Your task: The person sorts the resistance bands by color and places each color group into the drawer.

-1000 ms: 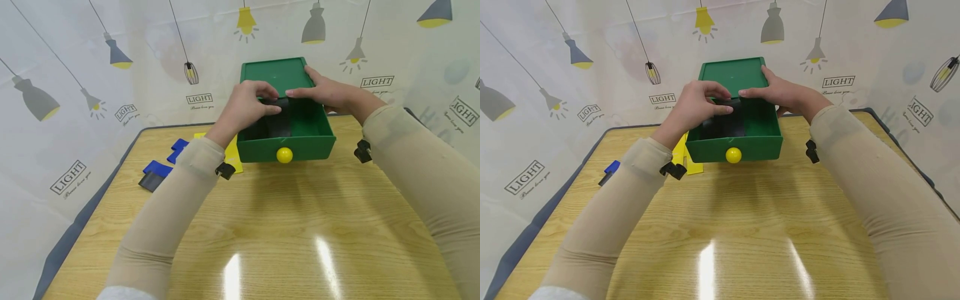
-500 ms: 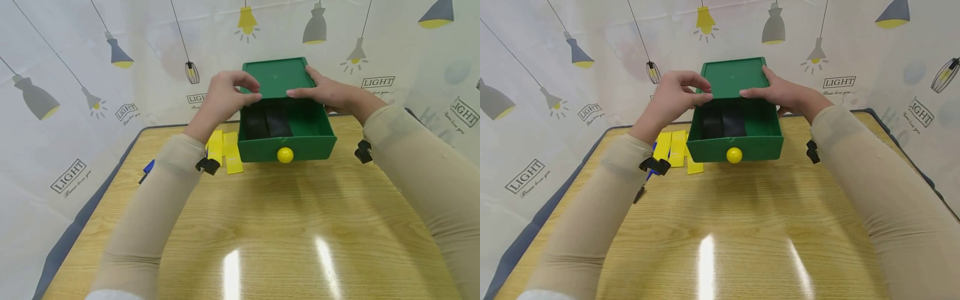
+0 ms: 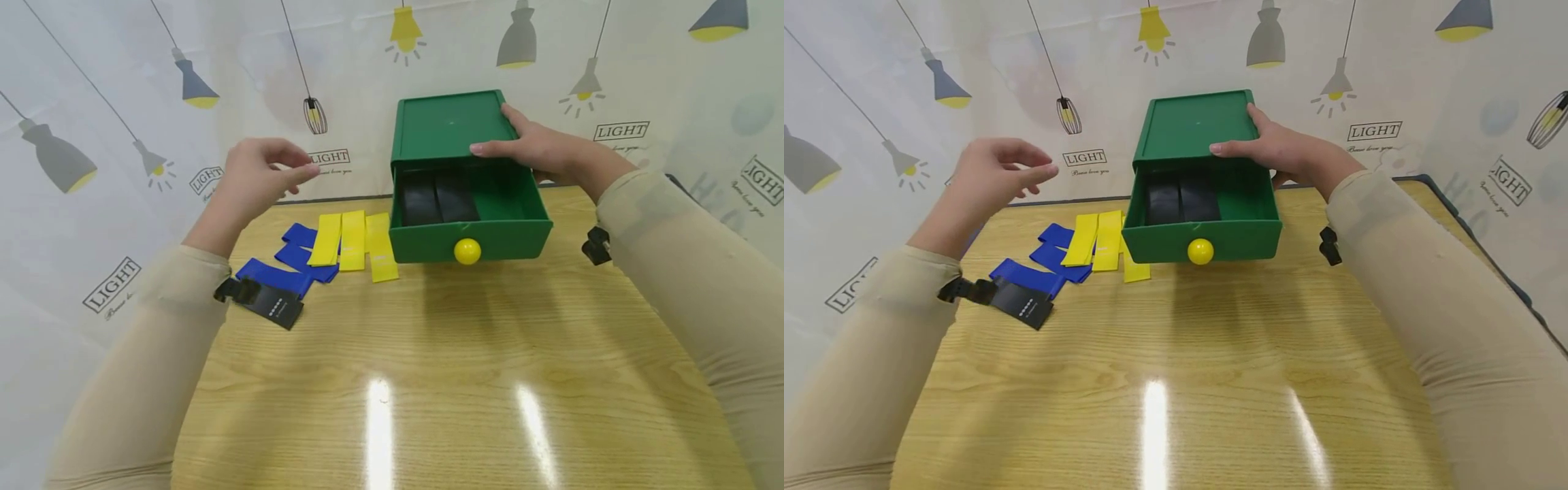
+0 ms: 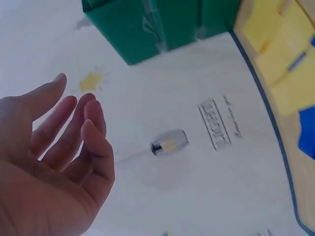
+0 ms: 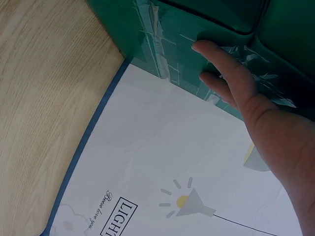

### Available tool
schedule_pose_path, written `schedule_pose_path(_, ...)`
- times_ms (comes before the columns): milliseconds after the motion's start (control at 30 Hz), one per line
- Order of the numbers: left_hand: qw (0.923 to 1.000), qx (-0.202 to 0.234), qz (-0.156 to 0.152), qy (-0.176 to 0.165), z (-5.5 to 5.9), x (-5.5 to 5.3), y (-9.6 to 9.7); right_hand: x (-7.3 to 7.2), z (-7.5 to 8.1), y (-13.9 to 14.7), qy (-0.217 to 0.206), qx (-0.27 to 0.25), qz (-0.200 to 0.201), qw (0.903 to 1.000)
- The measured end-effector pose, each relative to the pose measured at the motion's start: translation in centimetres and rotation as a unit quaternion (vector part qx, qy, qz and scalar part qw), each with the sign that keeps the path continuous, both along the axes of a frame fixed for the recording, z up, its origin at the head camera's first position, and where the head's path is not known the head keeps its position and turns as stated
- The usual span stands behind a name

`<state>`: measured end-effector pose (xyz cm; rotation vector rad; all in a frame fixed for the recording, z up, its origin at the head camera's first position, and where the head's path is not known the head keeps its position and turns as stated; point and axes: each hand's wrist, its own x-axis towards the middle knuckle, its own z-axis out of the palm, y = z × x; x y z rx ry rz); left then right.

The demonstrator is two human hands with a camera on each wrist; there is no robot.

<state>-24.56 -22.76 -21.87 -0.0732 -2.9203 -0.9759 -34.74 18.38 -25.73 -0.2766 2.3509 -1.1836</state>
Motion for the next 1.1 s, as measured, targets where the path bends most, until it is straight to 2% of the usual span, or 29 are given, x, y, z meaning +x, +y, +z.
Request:
schedule_pose_path(133,0.9994,-0.019,0.021,-0.020,-1.7,1.0,-3.6,0.0,0.0,0.1,-0.002,-0.005,-0.001,1.0000)
schedule_pose_path(267,0.9985,-0.012,0.032,-0.044,-4.1,1.8,-7.2,0.0,0.1,0.1,0.000,-0.006,-0.004,1.0000)
schedule_pose_path(533,0.9896,0.020,0.053,-0.132,-9.0,2.9,-13.8,0.1,0.0,0.1,0.001,-0.002,0.000,1.0000)
schedule_pose_path(700,0.9788,0.059,0.035,-0.193,-11.5,3.4,-16.4,0.1,0.0,0.2,0.002,-0.006,-0.001,1.0000)
schedule_pose_path(900,0.9657,0.097,0.038,-0.238,-14.3,3.9,-18.6,0.1,0.0,0.3,-0.001,-0.006,-0.004,1.0000)
schedule_pose_path(1000,0.9557,0.118,0.038,-0.267,-15.5,4.2,-19.5,0.1,-0.1,0.3,-0.002,-0.005,-0.006,1.0000)
schedule_pose_path(1100,0.9488,0.131,0.030,-0.286,-16.1,4.5,-20.1,0.2,0.0,0.1,-0.005,-0.012,-0.006,0.9999)
